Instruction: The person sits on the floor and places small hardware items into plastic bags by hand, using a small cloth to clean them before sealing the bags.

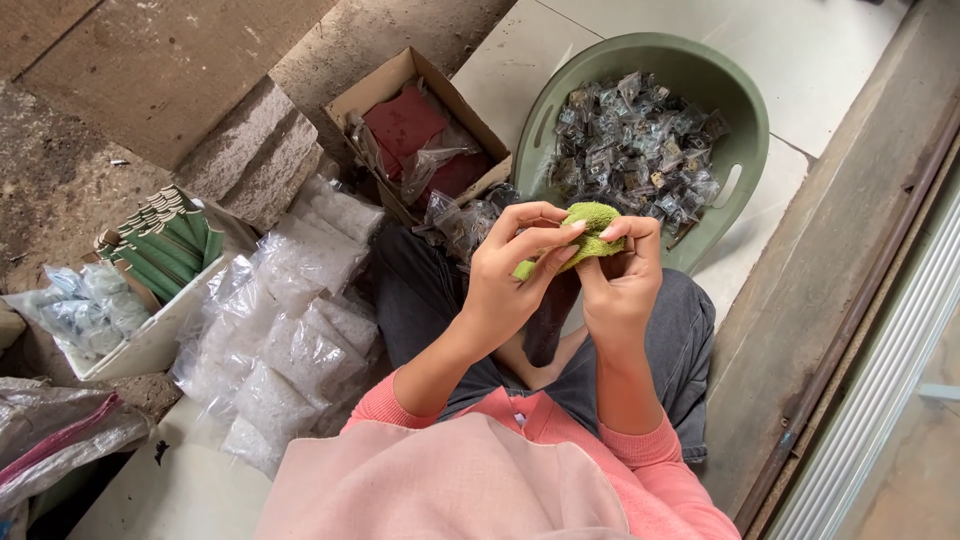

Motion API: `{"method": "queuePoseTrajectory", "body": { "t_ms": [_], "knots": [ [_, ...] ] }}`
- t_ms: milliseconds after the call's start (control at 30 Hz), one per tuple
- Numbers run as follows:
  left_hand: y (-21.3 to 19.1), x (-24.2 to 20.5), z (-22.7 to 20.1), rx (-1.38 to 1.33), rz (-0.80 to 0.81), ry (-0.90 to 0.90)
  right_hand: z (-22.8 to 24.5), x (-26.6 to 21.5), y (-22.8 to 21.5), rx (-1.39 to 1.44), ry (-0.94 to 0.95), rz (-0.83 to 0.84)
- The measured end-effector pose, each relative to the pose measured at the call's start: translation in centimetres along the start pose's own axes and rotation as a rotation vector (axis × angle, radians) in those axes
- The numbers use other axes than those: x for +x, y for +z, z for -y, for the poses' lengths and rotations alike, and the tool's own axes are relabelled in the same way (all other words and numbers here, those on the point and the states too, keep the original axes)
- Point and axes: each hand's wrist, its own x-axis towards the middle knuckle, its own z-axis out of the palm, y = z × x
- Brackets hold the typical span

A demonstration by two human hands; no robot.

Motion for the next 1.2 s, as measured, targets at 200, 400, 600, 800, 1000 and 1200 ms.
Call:
{"method": "queuePoseTrajectory", "body": {
  "t_ms": [200, 400, 600, 800, 1000, 1200],
  "knots": [
    [-0.6, -0.3, 1.3, -0.140, 0.082, -0.138, -1.4, -0.6, -1.0, -0.001, 0.003, 0.009],
    [-0.2, -0.7, 0.0, -0.127, 0.154, -0.186, -2.1, -0.6, -1.1, -0.034, 0.023, 0.022],
    [0.9, -0.8, 0.4, -0.114, 0.138, -0.122, -1.8, -1.2, 0.4, 0.061, 0.104, 0.053],
    [0.7, -1.0, 0.3, -0.306, 0.163, -0.101, -2.6, -2.1, 0.5, 0.094, 0.104, 0.023],
    [0.4, -1.5, 1.1, -0.309, 0.100, -0.102, -1.9, -1.3, 0.4, -0.016, 0.022, -0.009],
    [-2.0, -0.9, 4.1, -0.248, 0.124, -0.194, -2.1, -0.8, -1.0, -0.122, -0.028, -0.016]
  ]
}}
